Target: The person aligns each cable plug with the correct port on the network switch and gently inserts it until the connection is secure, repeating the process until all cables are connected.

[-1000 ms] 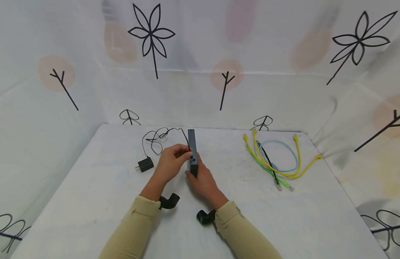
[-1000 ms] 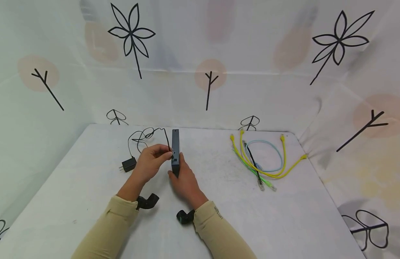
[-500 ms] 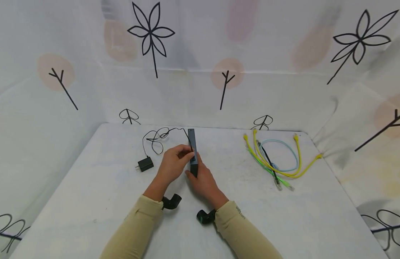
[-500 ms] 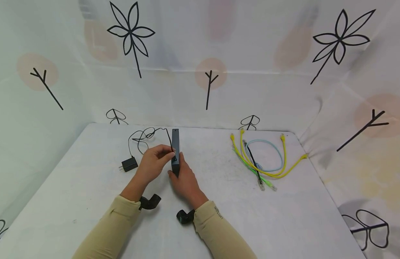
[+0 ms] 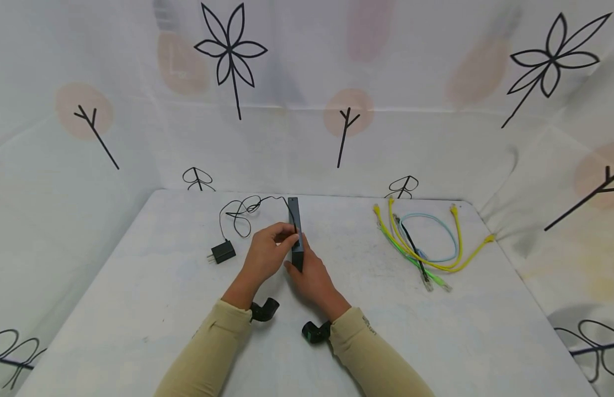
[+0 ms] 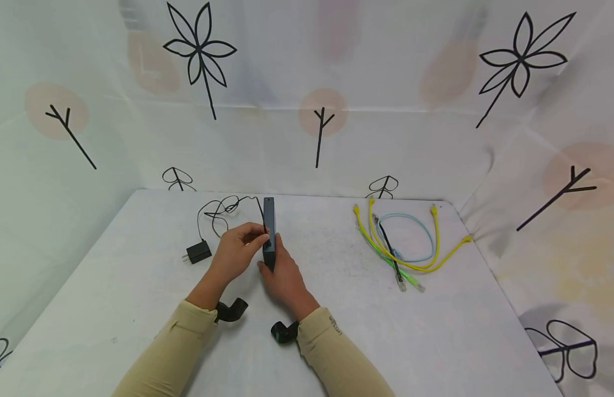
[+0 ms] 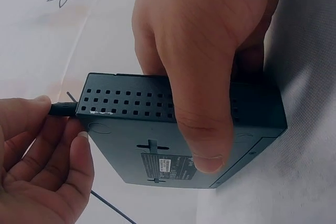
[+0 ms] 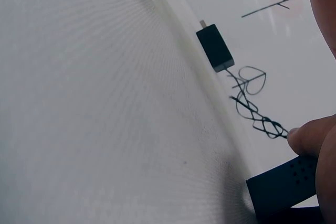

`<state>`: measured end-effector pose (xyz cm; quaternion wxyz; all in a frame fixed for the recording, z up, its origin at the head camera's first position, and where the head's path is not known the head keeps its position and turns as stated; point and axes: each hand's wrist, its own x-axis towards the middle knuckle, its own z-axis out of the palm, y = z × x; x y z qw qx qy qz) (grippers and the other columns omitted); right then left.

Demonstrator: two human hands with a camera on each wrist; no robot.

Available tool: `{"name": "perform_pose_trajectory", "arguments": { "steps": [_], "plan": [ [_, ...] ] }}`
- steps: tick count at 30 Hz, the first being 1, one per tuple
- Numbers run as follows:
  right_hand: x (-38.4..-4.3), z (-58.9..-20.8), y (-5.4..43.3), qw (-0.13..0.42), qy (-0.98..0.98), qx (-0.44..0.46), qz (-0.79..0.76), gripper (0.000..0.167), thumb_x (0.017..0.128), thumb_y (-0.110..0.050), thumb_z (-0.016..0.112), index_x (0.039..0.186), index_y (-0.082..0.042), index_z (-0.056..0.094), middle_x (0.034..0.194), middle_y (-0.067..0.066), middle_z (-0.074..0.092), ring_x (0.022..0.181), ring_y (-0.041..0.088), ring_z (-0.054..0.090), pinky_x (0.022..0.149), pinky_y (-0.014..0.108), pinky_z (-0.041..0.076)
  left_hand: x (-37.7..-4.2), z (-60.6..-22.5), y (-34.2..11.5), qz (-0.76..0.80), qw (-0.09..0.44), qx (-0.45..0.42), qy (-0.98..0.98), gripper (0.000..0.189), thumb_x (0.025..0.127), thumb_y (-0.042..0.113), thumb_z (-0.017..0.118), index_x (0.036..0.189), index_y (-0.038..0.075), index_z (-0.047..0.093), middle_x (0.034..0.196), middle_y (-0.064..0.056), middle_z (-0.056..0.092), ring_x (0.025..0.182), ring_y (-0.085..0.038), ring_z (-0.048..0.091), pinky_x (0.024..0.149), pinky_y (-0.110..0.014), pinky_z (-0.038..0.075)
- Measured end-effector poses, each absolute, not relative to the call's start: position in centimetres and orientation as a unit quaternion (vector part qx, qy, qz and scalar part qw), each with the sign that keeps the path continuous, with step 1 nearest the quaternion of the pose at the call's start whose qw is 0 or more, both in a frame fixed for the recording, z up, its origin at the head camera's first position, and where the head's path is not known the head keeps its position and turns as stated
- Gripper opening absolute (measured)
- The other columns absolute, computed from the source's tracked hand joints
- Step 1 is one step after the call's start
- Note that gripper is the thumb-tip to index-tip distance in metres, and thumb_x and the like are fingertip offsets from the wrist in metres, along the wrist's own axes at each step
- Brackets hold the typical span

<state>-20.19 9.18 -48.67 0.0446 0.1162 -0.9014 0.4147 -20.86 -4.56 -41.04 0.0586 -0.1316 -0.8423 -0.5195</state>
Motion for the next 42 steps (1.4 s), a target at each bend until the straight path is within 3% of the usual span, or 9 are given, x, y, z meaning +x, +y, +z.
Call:
{"name": "perform_pose_trajectory", "arguments": {
  "steps": [6, 42],
  "plan": [
    [-20.3, -48.8, 9.2, 0.048, -0.901, 0.120, 0.413, 0.082, 0.096, -0.031, 0.059, 0.158, -0.012, 0.008, 0.143, 0.016, 0.051, 0.115, 0.030, 0.061, 0.090, 0.048, 0.049, -20.8, -41.1, -4.5, -0.513, 0.058, -0.135, -0.846, 0.017, 0.094, 0.026, 0.065, 0.107, 0.017, 0.071, 0.102, 0.003, 0.071, 0.100, -0.016, 0.066, 0.084, -0.040, 0.053],
    [-20.3, -48.6, 9.3, 0.030, -0.906, 0.105, 0.408, 0.081, 0.095, -0.034, 0.058, 0.156, -0.006, 0.013, 0.146, 0.018, 0.047, 0.125, 0.034, 0.055, 0.097, 0.051, 0.047, -20.9, -42.1, -4.1, -0.482, 0.108, -0.166, -0.854, 0.011, 0.093, 0.023, 0.067, 0.099, 0.015, 0.071, 0.096, 0.002, 0.069, 0.092, -0.014, 0.063, 0.077, -0.035, 0.053]
  ]
}}
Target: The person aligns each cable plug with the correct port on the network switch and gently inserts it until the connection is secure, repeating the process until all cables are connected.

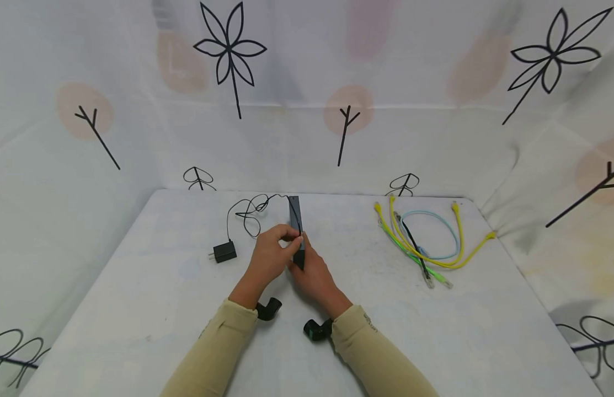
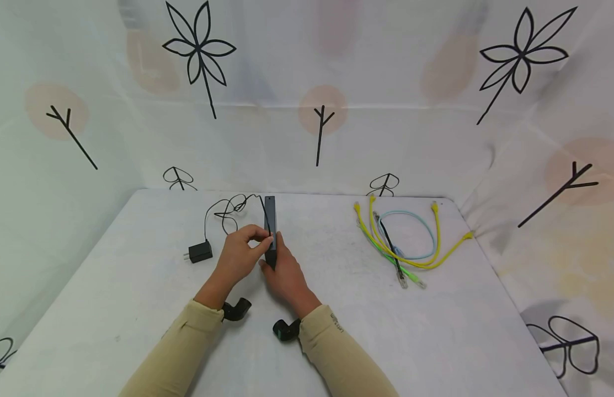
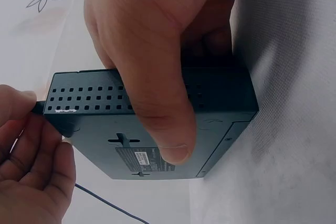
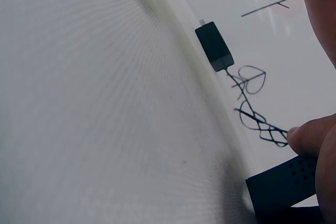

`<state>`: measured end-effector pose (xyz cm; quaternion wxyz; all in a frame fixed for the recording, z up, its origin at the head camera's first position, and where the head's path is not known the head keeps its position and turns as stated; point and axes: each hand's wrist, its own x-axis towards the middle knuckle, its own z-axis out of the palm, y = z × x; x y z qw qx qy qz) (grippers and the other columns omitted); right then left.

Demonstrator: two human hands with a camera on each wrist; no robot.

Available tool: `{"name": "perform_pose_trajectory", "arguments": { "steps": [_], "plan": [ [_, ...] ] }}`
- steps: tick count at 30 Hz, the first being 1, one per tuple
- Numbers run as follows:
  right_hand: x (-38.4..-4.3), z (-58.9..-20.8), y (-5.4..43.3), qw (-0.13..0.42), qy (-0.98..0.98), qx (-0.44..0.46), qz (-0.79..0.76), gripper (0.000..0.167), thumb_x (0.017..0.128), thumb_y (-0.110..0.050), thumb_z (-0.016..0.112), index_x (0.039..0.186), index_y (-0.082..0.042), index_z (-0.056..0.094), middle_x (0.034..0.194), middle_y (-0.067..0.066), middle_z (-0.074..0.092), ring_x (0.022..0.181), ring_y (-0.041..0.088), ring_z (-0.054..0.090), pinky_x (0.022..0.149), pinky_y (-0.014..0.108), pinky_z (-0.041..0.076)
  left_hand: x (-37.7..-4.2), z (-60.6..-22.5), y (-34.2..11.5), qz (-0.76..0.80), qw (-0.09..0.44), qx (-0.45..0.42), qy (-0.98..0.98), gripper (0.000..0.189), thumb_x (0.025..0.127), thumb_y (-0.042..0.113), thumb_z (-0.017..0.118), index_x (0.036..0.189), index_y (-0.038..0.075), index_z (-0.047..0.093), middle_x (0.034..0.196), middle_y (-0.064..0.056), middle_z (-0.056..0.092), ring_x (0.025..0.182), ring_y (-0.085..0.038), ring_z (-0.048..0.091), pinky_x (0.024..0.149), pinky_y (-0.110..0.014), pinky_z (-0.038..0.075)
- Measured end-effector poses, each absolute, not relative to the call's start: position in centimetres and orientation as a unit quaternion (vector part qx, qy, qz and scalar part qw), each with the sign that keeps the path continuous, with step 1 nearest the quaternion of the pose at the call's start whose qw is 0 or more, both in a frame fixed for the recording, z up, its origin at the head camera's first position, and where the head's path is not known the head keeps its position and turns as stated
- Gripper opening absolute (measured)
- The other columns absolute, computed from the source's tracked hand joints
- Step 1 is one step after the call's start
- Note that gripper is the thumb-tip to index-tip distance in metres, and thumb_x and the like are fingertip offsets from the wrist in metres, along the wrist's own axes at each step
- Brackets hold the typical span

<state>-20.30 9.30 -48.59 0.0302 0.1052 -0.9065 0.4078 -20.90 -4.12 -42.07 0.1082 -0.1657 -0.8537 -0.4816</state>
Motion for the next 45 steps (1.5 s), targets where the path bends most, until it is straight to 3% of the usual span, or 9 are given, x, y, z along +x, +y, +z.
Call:
{"name": "perform_pose_trajectory", "arguments": {
  "steps": [10, 27, 39, 45],
  "plan": [
    [-20.24, -48.75, 9.27, 0.031, -0.904, 0.104, 0.414, 0.080, 0.095, -0.032, 0.058, 0.157, -0.007, 0.013, 0.146, 0.018, 0.048, 0.124, 0.033, 0.056, 0.096, 0.051, 0.047, -20.70, -42.20, -4.01, -0.463, 0.138, -0.187, -0.856, 0.011, 0.092, 0.019, 0.067, 0.098, 0.011, 0.071, 0.100, -0.004, 0.067, 0.099, -0.019, 0.063, 0.085, -0.044, 0.053],
    [-20.32, -48.90, 9.34, 0.033, -0.906, 0.099, 0.410, 0.080, 0.095, -0.032, 0.058, 0.157, -0.007, 0.013, 0.146, 0.016, 0.047, 0.121, 0.033, 0.058, 0.094, 0.051, 0.048, -20.79, -42.34, -3.89, -0.454, 0.135, -0.186, -0.861, 0.011, 0.093, 0.020, 0.066, 0.098, 0.012, 0.071, 0.098, -0.003, 0.067, 0.097, -0.019, 0.061, 0.086, -0.046, 0.052],
    [-20.34, -48.81, 9.16, 0.031, -0.906, 0.101, 0.410, 0.080, 0.095, -0.030, 0.059, 0.157, -0.008, 0.014, 0.149, 0.016, 0.045, 0.127, 0.032, 0.054, 0.098, 0.051, 0.046, -20.76, -42.44, -4.32, -0.479, 0.127, -0.169, -0.852, 0.010, 0.092, 0.020, 0.067, 0.096, 0.012, 0.070, 0.098, -0.003, 0.068, 0.097, -0.024, 0.062, 0.083, -0.047, 0.052],
    [-20.22, -48.68, 8.96, 0.034, -0.908, 0.109, 0.403, 0.077, 0.096, -0.031, 0.059, 0.157, -0.012, 0.016, 0.152, 0.014, 0.040, 0.134, 0.031, 0.047, 0.104, 0.050, 0.043, -20.96, -42.26, -4.86, -0.495, 0.119, -0.139, -0.849, 0.004, 0.090, 0.018, 0.066, 0.090, 0.014, 0.067, 0.095, 0.000, 0.069, 0.095, -0.020, 0.062, 0.085, -0.045, 0.052]
  ]
}}
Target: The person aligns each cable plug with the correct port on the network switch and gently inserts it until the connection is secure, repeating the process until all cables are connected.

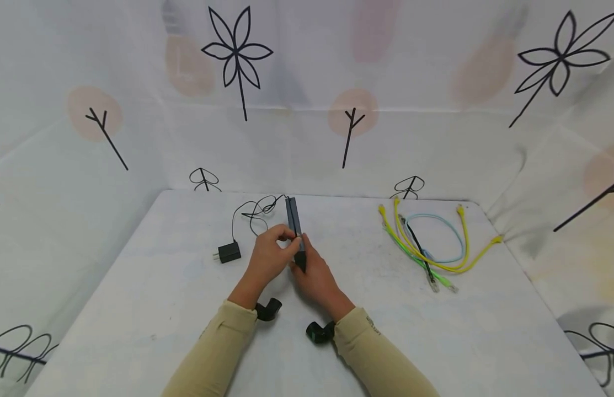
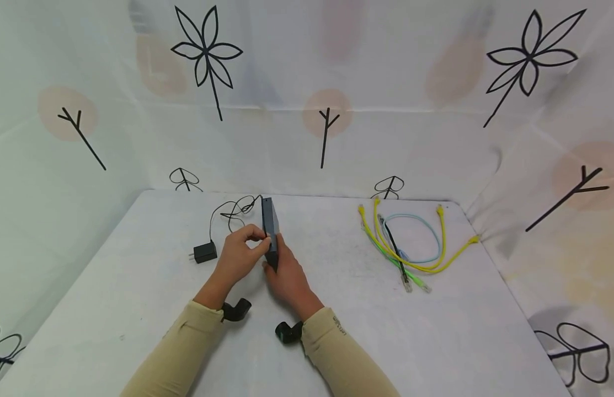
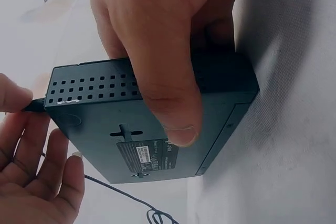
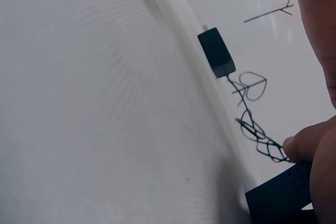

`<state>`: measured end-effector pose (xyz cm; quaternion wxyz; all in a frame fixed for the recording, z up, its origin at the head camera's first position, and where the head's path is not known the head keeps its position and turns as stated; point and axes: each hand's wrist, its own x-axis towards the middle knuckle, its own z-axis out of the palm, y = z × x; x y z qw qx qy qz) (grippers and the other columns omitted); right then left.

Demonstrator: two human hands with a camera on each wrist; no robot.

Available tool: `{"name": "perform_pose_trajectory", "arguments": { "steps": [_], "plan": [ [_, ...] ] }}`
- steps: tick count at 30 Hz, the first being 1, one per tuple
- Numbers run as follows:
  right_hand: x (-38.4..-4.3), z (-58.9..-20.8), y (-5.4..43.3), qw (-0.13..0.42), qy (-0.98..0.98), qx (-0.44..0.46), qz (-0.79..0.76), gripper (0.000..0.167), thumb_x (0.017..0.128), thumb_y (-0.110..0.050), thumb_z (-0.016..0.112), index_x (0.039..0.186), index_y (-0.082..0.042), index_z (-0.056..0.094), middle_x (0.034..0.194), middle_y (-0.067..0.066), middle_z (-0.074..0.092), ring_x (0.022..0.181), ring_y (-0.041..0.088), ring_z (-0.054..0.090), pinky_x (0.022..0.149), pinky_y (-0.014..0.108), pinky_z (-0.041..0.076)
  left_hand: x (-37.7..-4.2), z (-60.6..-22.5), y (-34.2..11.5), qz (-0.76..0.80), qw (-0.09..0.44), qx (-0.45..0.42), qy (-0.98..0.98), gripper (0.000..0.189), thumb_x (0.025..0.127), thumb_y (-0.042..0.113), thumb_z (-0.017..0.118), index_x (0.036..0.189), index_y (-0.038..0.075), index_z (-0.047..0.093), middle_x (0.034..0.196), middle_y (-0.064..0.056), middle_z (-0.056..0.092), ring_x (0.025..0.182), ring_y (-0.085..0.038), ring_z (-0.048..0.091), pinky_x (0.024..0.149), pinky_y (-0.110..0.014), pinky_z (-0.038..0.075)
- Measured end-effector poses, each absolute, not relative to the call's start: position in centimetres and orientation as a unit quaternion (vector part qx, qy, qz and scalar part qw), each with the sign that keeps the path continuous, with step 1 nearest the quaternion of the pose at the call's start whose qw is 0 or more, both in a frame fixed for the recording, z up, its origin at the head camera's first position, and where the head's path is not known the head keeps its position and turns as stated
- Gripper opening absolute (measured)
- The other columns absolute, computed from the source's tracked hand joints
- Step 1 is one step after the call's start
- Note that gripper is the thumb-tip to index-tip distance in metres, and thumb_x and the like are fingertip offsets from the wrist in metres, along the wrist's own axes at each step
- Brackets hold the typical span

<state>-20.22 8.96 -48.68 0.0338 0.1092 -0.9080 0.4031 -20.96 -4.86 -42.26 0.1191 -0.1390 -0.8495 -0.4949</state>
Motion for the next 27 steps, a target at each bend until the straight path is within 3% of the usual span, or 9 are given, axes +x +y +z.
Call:
{"name": "perform_pose_trajectory", "arguments": {
  "steps": [7, 14, 20, 24, 27],
  "plan": [
    [-20.11, -48.76, 8.87, 0.042, -0.916, 0.114, 0.382, 0.075, 0.097, -0.032, 0.058, 0.157, -0.012, 0.018, 0.152, 0.016, 0.040, 0.134, 0.032, 0.047, 0.102, 0.052, 0.044, -20.96, -42.25, -5.09, -0.515, 0.104, -0.131, -0.841, 0.004, 0.090, 0.018, 0.061, 0.090, 0.016, 0.064, 0.101, 0.000, 0.066, 0.102, -0.022, 0.062, 0.091, -0.048, 0.051],
    [-20.20, -48.91, 8.86, 0.045, -0.919, 0.121, 0.372, 0.075, 0.096, -0.032, 0.058, 0.156, -0.011, 0.018, 0.152, 0.015, 0.040, 0.134, 0.031, 0.047, 0.103, 0.050, 0.044, -21.16, -42.52, -5.28, -0.525, 0.110, -0.148, -0.831, 0.006, 0.089, 0.011, 0.053, 0.087, 0.013, 0.059, 0.130, -0.002, 0.061, 0.125, -0.021, 0.055, 0.105, -0.044, 0.044],
    [-20.12, -49.04, 8.91, 0.044, -0.916, 0.123, 0.378, 0.077, 0.095, -0.035, 0.060, 0.156, -0.010, 0.020, 0.151, 0.016, 0.041, 0.134, 0.033, 0.047, 0.104, 0.050, 0.042, -21.33, -42.65, -5.51, -0.533, 0.060, -0.125, -0.835, 0.032, 0.090, 0.013, 0.048, 0.115, 0.011, 0.068, 0.155, -0.005, 0.037, 0.144, -0.023, 0.035, 0.110, -0.045, 0.038],
    [-20.16, -49.06, 8.99, 0.045, -0.914, 0.123, 0.384, 0.077, 0.095, -0.039, 0.060, 0.156, -0.011, 0.021, 0.150, 0.016, 0.042, 0.134, 0.033, 0.047, 0.105, 0.051, 0.042, -21.44, -42.90, -5.52, -0.539, 0.025, -0.106, -0.835, 0.040, 0.093, 0.020, 0.048, 0.130, 0.014, 0.062, 0.159, -0.005, 0.029, 0.142, -0.025, 0.038, 0.108, -0.041, 0.041],
    [-20.22, -49.09, 9.10, 0.051, -0.910, 0.130, 0.389, 0.075, 0.095, -0.038, 0.059, 0.156, -0.014, 0.022, 0.151, 0.015, 0.041, 0.134, 0.032, 0.046, 0.104, 0.051, 0.042, -21.48, -43.12, -5.33, -0.522, 0.025, -0.098, -0.847, 0.044, 0.094, 0.031, 0.056, 0.136, 0.017, 0.058, 0.159, -0.004, 0.028, 0.139, -0.026, 0.043, 0.106, -0.041, 0.043]
  ]
}}
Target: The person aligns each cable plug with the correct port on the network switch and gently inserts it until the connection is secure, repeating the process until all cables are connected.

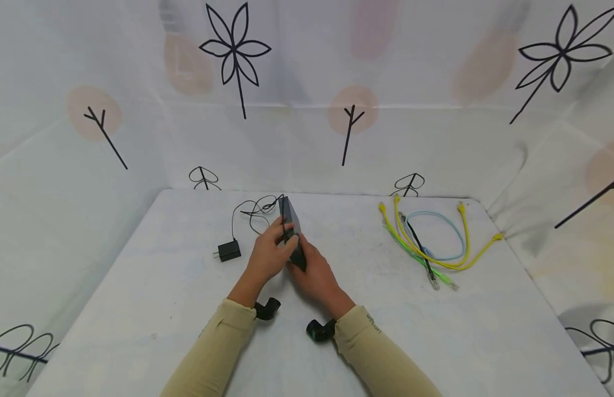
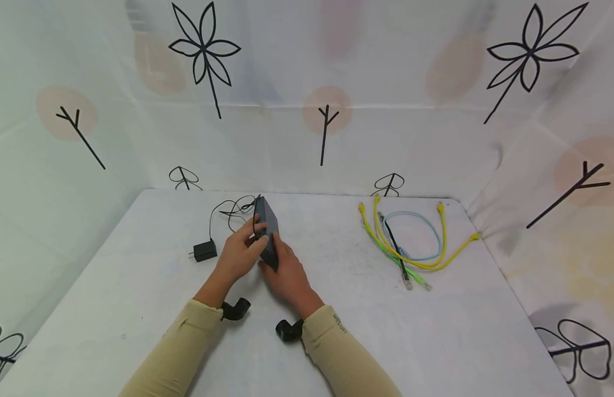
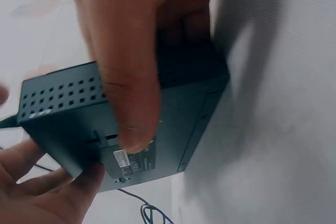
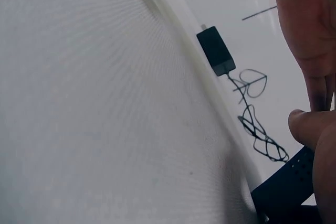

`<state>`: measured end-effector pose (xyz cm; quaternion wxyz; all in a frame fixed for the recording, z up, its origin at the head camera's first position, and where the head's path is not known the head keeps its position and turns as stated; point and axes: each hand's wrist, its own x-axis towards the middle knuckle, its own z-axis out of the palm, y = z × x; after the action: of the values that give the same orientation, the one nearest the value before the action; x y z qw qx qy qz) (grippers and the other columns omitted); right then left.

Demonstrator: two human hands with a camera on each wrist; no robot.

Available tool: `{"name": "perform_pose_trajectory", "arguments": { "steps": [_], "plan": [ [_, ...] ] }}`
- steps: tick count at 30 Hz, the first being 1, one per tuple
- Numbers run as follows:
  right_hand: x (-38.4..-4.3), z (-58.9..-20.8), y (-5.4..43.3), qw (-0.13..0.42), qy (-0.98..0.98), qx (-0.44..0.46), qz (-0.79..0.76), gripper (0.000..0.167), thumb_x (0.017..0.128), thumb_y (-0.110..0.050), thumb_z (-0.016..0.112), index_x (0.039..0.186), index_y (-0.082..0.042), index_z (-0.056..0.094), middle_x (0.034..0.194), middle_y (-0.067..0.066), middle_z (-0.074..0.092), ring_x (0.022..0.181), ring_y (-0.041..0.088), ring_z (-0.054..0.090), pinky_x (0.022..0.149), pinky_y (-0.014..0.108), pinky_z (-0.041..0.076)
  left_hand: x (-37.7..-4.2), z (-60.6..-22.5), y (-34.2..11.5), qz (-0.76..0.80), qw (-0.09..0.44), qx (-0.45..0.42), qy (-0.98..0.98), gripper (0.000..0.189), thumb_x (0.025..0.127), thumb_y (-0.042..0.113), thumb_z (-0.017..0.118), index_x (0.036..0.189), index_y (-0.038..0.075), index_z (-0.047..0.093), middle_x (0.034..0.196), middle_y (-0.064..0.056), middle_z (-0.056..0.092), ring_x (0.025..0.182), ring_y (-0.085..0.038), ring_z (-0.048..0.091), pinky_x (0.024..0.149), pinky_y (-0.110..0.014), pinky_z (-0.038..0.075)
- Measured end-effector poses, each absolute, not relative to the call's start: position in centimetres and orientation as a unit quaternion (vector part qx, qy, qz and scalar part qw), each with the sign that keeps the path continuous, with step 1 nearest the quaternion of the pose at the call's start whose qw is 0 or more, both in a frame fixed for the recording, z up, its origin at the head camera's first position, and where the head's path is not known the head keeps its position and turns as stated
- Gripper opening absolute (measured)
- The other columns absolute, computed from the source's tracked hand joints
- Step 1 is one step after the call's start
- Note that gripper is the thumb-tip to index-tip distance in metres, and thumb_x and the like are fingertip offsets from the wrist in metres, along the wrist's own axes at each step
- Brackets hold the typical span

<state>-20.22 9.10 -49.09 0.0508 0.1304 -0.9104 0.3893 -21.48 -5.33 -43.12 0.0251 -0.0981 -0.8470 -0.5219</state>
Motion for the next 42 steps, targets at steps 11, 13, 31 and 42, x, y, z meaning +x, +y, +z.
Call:
{"name": "perform_pose_trajectory", "arguments": {
  "steps": [11, 13, 31, 42],
  "plan": [
    [-20.3, -49.1, 9.4, 0.054, -0.907, 0.138, 0.395, 0.073, 0.093, -0.033, 0.063, 0.155, -0.025, 0.025, 0.152, 0.014, 0.041, 0.136, 0.034, 0.044, 0.105, 0.053, 0.040, -21.3, -43.6, -4.7, -0.472, 0.028, -0.049, -0.880, 0.081, 0.087, 0.040, 0.067, 0.153, 0.013, 0.030, 0.157, -0.013, 0.032, 0.140, -0.032, 0.039, 0.106, -0.048, 0.042],
    [-20.2, -49.0, 9.5, 0.054, -0.904, 0.137, 0.401, 0.075, 0.092, -0.036, 0.064, 0.155, -0.026, 0.024, 0.151, 0.014, 0.041, 0.135, 0.034, 0.045, 0.105, 0.053, 0.040, -21.4, -43.7, -4.9, -0.486, 0.025, -0.042, -0.873, 0.080, 0.086, 0.038, 0.067, 0.153, 0.014, 0.031, 0.154, -0.012, 0.038, 0.136, -0.028, 0.045, 0.103, -0.045, 0.045],
    [-20.9, -48.8, 10.7, 0.001, -0.819, 0.055, 0.571, 0.079, 0.092, -0.048, 0.062, 0.156, -0.021, 0.024, 0.155, 0.009, 0.038, 0.136, 0.023, 0.047, 0.104, 0.038, 0.046, -23.0, -44.2, -6.9, -0.684, -0.036, 0.070, -0.725, 0.050, 0.090, 0.014, 0.066, 0.139, 0.010, 0.054, 0.140, -0.012, 0.052, 0.125, -0.021, 0.052, 0.100, -0.037, 0.046],
    [-21.4, -48.6, 11.5, -0.004, -0.782, 0.010, 0.623, 0.074, 0.097, -0.041, 0.057, 0.156, -0.014, 0.022, 0.154, 0.012, 0.038, 0.138, 0.028, 0.044, 0.107, 0.044, 0.042, -23.4, -44.9, -6.6, -0.793, -0.052, 0.100, -0.598, 0.044, 0.092, 0.005, 0.062, 0.135, 0.005, 0.055, 0.139, -0.013, 0.049, 0.124, -0.025, 0.054, 0.103, -0.040, 0.046]
  ]
}}
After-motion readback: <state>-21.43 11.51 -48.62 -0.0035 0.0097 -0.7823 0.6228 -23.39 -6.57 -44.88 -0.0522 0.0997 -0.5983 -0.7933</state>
